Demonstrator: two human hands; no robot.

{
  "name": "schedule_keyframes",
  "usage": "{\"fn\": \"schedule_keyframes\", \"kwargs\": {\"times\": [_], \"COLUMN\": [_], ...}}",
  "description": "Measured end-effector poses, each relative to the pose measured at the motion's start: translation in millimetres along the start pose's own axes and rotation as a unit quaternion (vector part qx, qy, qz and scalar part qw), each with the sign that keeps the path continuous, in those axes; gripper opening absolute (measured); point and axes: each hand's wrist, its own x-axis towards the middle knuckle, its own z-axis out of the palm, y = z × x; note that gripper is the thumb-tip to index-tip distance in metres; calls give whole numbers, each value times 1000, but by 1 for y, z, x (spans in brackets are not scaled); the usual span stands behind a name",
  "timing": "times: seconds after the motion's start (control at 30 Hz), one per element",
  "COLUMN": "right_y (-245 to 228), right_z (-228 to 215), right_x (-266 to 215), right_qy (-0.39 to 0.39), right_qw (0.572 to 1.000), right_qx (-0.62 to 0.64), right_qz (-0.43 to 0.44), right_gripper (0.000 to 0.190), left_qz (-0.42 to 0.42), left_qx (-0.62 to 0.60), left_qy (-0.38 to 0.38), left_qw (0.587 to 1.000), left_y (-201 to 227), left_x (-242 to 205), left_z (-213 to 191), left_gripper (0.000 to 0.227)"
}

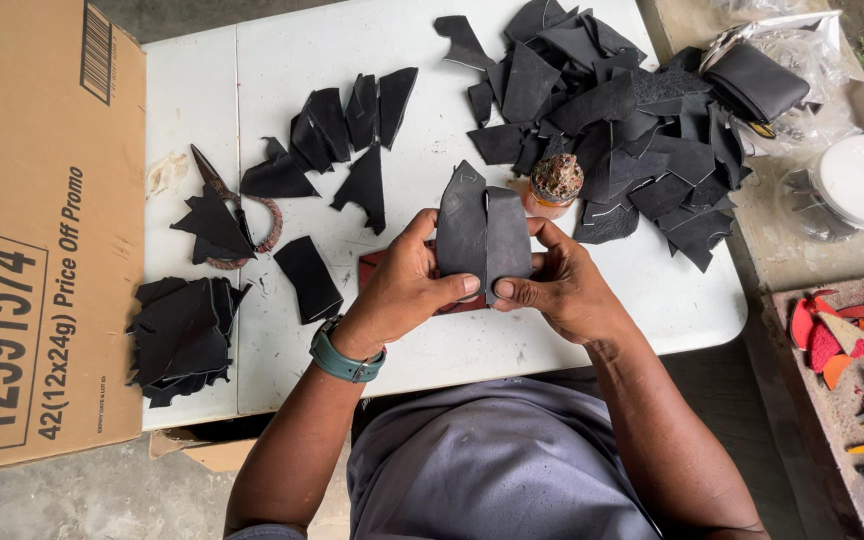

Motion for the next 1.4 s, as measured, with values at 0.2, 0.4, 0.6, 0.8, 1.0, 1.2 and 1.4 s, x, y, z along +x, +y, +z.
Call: {"fn": "schedule_keyframes", "kwargs": {"times": [0.2,0.4,0.6,0.8,1.0,1.2,1.4], "right_y": [-9,-10,-4,18,26,4,2], "right_z": [10,31,15,-7,1,2,11], "right_x": [-4,-11,-14,-1,1,0,-3], "right_qy": [24,68,-56,-18,-18,-23,-21], "right_qw": [997,978,984,998,987,999,999], "right_qx": [-74,-190,-168,29,147,-34,-25], "right_qz": [-13,-60,-16,-60,-66,-10,-41], "right_gripper": [64,55,53,22,18,35,36], "left_qz": [29,11,37,13,-3,-45,1], "left_qx": [71,237,119,28,-146,4,55], "left_qy": [34,144,40,26,2,-2,19], "left_qw": [996,961,991,999,989,999,998], "left_y": [-6,-8,8,2,-11,-10,-6], "left_x": [2,-8,-4,-2,-5,-10,-12], "left_z": [6,32,2,2,0,-6,-1], "left_gripper": [49,53,31,21,23,21,34]}}
